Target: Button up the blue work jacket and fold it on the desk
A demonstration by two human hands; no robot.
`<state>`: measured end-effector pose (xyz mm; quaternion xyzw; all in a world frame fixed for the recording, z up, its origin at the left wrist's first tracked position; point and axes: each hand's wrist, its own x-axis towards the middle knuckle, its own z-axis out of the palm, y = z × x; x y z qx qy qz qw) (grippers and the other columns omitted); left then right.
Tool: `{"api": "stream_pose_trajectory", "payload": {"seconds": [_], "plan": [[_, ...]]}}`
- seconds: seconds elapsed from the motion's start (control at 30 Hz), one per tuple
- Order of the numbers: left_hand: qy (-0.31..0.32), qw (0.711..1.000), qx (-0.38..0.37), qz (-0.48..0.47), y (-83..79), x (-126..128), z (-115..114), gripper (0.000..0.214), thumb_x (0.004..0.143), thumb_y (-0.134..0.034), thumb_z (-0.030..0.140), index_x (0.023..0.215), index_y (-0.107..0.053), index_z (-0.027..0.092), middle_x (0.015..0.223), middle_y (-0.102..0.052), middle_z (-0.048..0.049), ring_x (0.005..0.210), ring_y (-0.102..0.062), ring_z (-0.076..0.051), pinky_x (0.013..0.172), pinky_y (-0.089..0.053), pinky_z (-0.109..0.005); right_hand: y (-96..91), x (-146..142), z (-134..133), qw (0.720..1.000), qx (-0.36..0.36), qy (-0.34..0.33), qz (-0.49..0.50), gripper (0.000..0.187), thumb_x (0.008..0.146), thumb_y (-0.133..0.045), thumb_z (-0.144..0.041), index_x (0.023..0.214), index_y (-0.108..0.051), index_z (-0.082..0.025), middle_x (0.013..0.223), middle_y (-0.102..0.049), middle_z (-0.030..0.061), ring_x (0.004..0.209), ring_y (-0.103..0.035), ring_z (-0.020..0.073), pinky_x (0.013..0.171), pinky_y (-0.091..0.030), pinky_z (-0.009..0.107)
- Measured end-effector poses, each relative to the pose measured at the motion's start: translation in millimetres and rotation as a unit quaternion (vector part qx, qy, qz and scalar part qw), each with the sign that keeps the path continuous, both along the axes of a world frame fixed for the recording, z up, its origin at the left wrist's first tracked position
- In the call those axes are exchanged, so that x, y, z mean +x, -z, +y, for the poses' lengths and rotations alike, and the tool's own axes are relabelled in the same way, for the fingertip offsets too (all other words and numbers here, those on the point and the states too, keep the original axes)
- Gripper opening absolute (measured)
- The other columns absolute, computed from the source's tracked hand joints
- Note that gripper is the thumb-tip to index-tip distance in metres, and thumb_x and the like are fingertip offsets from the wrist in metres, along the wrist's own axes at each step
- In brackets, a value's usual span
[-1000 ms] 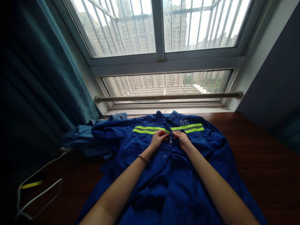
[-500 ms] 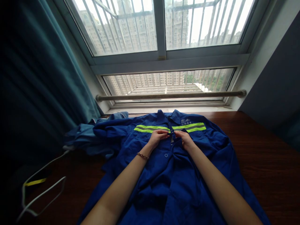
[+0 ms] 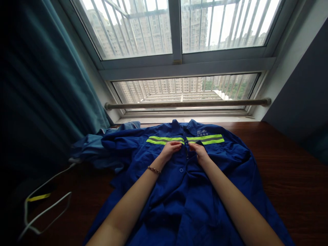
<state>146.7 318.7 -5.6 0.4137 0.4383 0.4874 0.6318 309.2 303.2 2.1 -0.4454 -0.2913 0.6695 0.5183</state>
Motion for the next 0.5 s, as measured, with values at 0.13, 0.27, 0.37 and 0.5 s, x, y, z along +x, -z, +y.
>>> {"api": "stream_pose_trajectory", "payload": {"seconds": [0.13,0.27,0.37,0.5], "plan": [[0.003,1.000,-0.002,-0.020,-3.7,-1.6,-1.6,0.028,0.052,-0.077,0.020,0.076,-0.067,0.011,0.075,-0.067,-0.0070,0.065,-0.062,-0.012,0.066,-0.051,-0.026,0.9,3.8,-1.2,1.000,-0.002,-0.011,0.011,0.012,0.062,-0.068,-0.018,0.073,-0.065,-0.014,0.067,-0.067,0.0034,0.061,-0.061,0.0148,0.060,-0.050,0.025],[-0.002,0.999,0.032,0.037,-12.7,2.2,-4.9,0.024,0.057,-0.074,0.021,0.077,-0.067,0.011,0.072,-0.066,-0.0059,0.063,-0.063,-0.015,0.063,-0.052,-0.028,2.0,6.3,-0.4,0.999,0.005,-0.022,0.033,0.015,0.062,-0.068,-0.020,0.075,-0.066,-0.014,0.070,-0.067,0.0038,0.067,-0.063,0.0163,0.063,-0.050,0.026],[-0.015,0.995,0.059,0.073,-18.8,6.5,-6.7,0.017,0.059,-0.072,0.020,0.073,-0.066,0.011,0.067,-0.065,-0.0042,0.060,-0.063,-0.016,0.062,-0.053,-0.031,3.8,7.9,0.6,0.999,0.013,-0.024,0.038,0.019,0.061,-0.069,-0.023,0.078,-0.066,-0.015,0.072,-0.067,0.0032,0.068,-0.063,0.0165,0.065,-0.050,0.027],[-0.017,0.996,0.079,0.043,-21.0,9.4,-7.8,0.017,0.060,-0.071,0.019,0.073,-0.065,0.010,0.067,-0.065,-0.0038,0.060,-0.064,-0.016,0.067,-0.053,-0.033,6.1,7.0,0.3,1.000,0.012,-0.020,0.017,0.021,0.057,-0.073,-0.023,0.075,-0.067,-0.014,0.070,-0.067,0.0032,0.063,-0.061,0.0156,0.060,-0.049,0.026]]}}
